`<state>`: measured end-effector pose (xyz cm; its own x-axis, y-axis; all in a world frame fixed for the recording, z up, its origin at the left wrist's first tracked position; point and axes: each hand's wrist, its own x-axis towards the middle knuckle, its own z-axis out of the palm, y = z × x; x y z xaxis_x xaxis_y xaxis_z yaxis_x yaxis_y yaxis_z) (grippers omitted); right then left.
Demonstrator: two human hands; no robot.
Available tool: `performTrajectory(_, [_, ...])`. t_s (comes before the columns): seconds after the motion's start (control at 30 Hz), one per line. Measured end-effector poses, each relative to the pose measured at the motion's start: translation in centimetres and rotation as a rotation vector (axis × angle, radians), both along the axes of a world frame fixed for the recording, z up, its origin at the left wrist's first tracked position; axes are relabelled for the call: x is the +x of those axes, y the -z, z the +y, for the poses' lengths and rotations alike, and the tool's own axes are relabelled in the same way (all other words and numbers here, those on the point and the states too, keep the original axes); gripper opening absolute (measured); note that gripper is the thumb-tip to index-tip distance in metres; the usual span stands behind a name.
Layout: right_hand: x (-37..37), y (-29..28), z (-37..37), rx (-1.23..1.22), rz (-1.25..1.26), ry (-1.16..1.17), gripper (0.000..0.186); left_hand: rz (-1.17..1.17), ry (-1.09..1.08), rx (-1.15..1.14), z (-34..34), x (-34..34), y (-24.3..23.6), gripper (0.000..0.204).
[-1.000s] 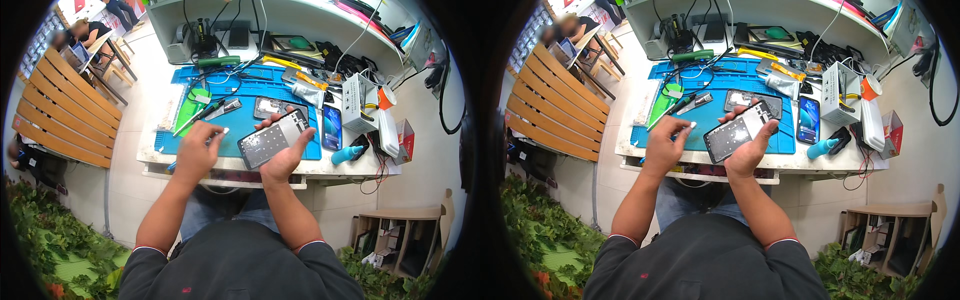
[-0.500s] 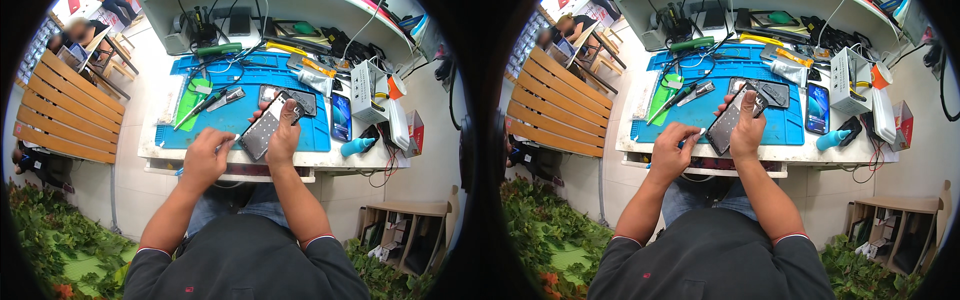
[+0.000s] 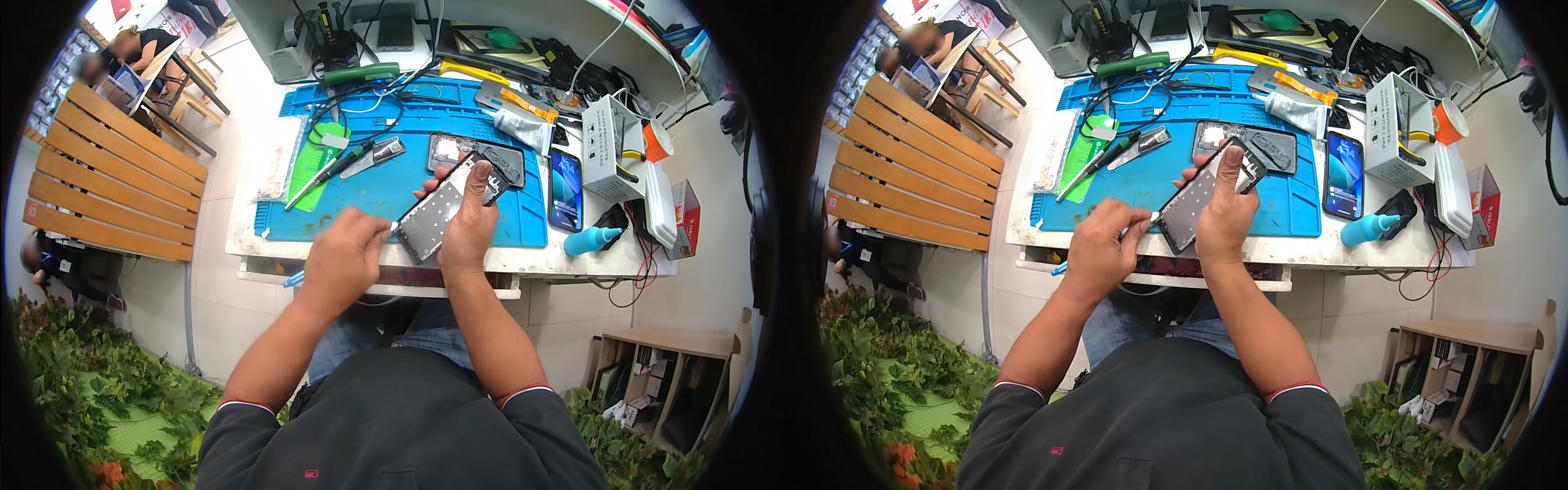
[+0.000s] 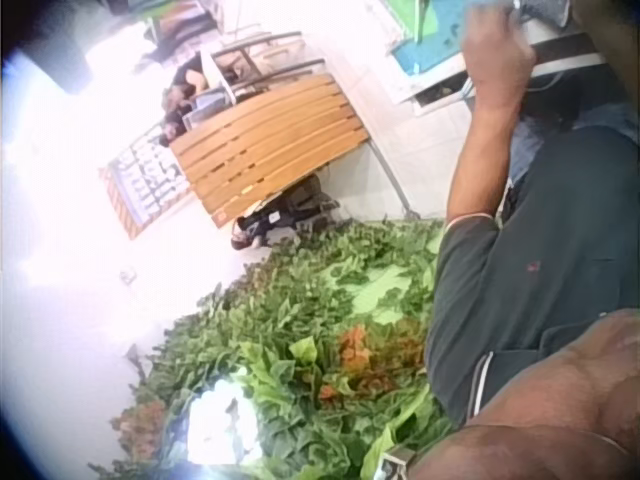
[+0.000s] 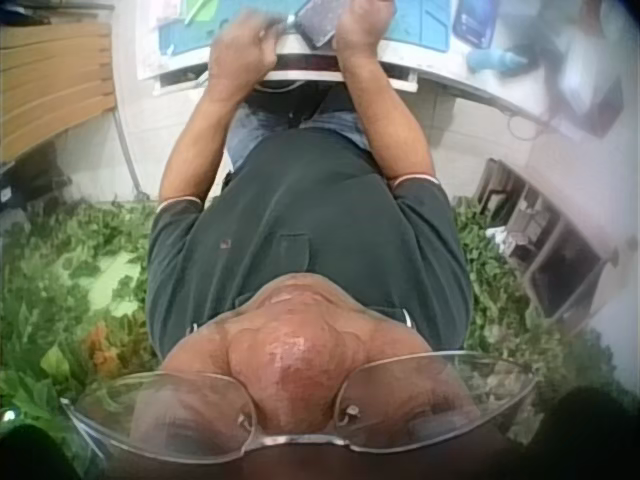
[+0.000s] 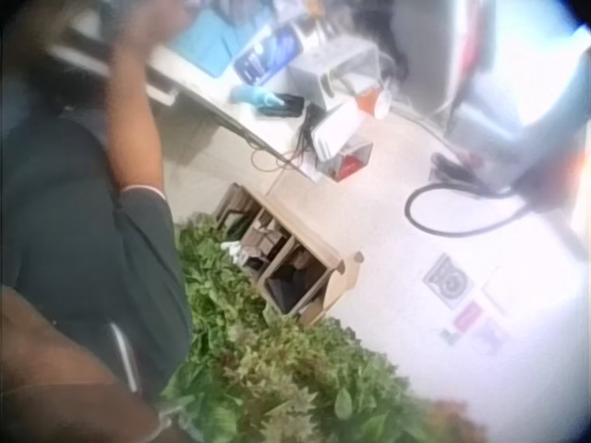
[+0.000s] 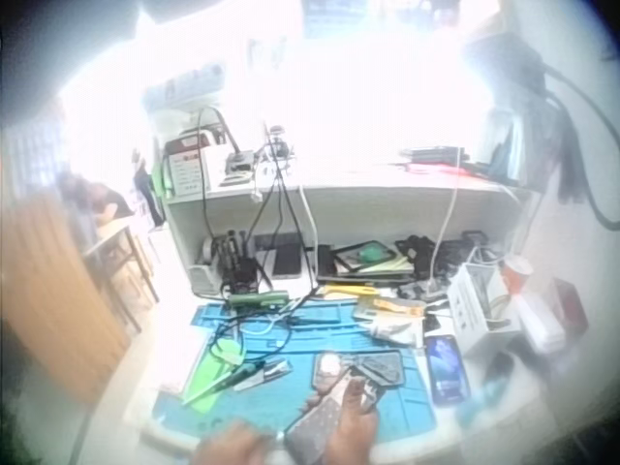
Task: The person removes an old screen from a mobile device using a small tool, cleans the frame, and prepares to install a new replacement screen assembly.
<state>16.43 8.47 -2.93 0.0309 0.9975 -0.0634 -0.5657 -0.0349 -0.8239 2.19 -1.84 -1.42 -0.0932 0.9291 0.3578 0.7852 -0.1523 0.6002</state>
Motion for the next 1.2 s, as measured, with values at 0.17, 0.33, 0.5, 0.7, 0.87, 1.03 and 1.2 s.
performTrajectory(0.17, [0.0, 0.0, 0.1, 0.002, 0.023, -0.009, 0.069, -0.004, 0.006, 0.0, -0.1, -0.2, -0.2, 0.012])
performTrajectory(0.33, [-0.2, 0.0, 0.1, -0.024, 0.059, -0.004, 0.065, -0.034, 0.05, -0.042, 0.0, -0.6, -0.4, 0.012])
performTrajectory(0.5, [-0.1, 0.0, 0.1, -0.041, 0.095, -0.01, 0.065, -0.009, 0.032, -0.026, -0.3, 0.0, -0.5, 0.011])
performTrajectory(0.7, [1.1, 0.7, 0.1, 0.02, 0.171, -0.048, 0.068, -0.071, -0.075, 0.125, 1.2, -5.5, -3.4, 0.013])
performTrajectory(0.87, [0.4, 0.1, -0.6, 0.078, 0.225, -0.012, 0.067, -0.091, -0.298, 0.039, 5.0, -11.8, -3.3, 0.016])
performTrajectory(1.03, [1.2, 1.9, -0.1, 0.178, 0.256, -0.025, 0.065, 0.24, -0.225, 0.022, 7.0, -10.0, -2.1, 0.012])
performTrajectory(1.2, [1.8, 1.1, -0.9, 0.192, 0.307, -0.074, 0.054, 0.261, -0.178, -0.162, 6.4, -9.8, -1.8, 0.02])
